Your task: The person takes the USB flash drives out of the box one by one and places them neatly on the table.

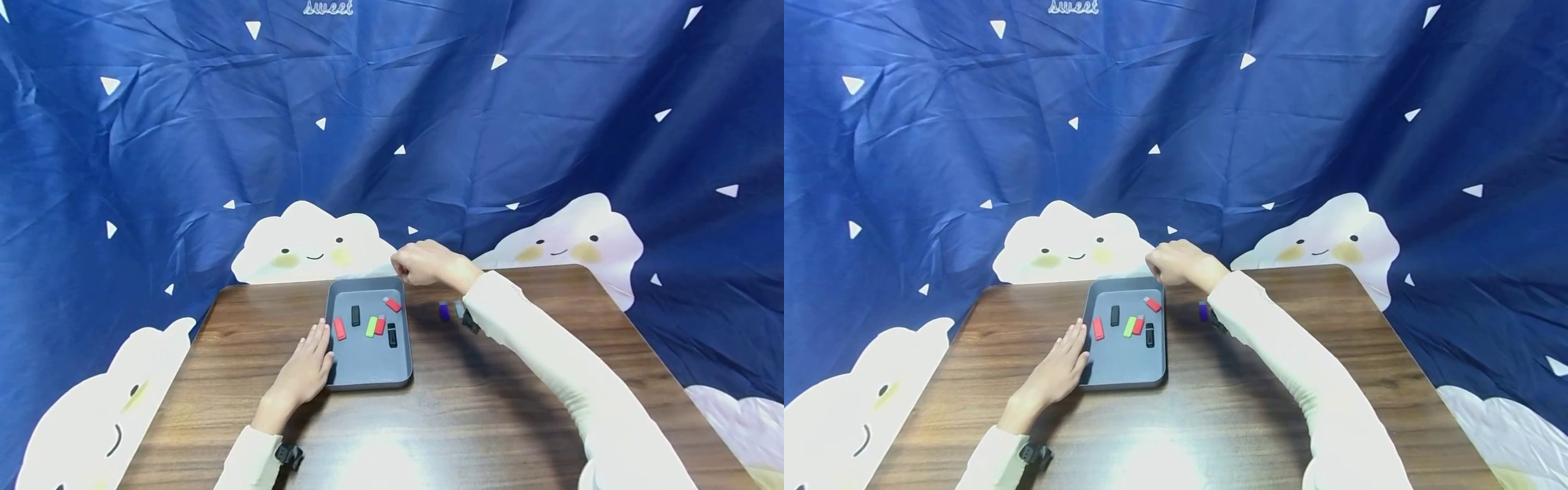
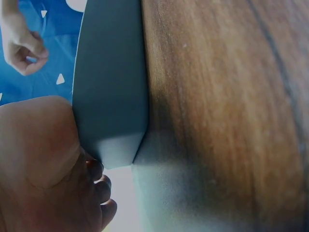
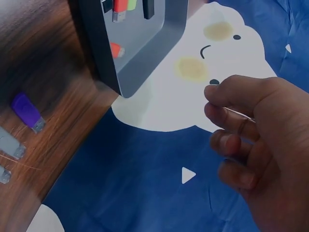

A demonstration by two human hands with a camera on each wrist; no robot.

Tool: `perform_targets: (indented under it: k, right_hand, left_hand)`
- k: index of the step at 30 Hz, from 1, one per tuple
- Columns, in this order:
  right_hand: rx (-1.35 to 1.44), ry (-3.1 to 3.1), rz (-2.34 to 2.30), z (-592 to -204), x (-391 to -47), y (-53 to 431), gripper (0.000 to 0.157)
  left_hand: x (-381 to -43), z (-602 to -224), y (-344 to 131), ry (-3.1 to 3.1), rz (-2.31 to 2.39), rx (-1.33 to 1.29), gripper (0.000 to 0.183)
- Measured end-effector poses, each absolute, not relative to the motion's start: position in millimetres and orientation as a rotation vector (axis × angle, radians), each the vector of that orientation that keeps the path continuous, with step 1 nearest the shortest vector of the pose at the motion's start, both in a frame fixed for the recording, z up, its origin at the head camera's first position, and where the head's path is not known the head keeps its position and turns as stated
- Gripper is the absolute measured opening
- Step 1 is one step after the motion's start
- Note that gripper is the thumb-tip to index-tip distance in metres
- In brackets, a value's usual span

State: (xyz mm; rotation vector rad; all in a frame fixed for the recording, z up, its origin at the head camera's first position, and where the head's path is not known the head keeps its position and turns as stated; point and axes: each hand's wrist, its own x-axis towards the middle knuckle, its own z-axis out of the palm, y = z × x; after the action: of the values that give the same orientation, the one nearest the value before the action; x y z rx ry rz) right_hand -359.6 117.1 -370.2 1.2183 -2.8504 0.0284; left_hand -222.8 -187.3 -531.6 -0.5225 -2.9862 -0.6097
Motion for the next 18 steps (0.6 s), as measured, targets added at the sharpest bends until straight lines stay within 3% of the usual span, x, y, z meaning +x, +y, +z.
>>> perform_targets:
  k: [18]
  right_hand:
    - [1.197, -2.959, -0.024, -385, -375, 91, 0.005]
  left_hand:
    - [-224, -529, -187, -3.043, -0.563, -0.495, 0.062]
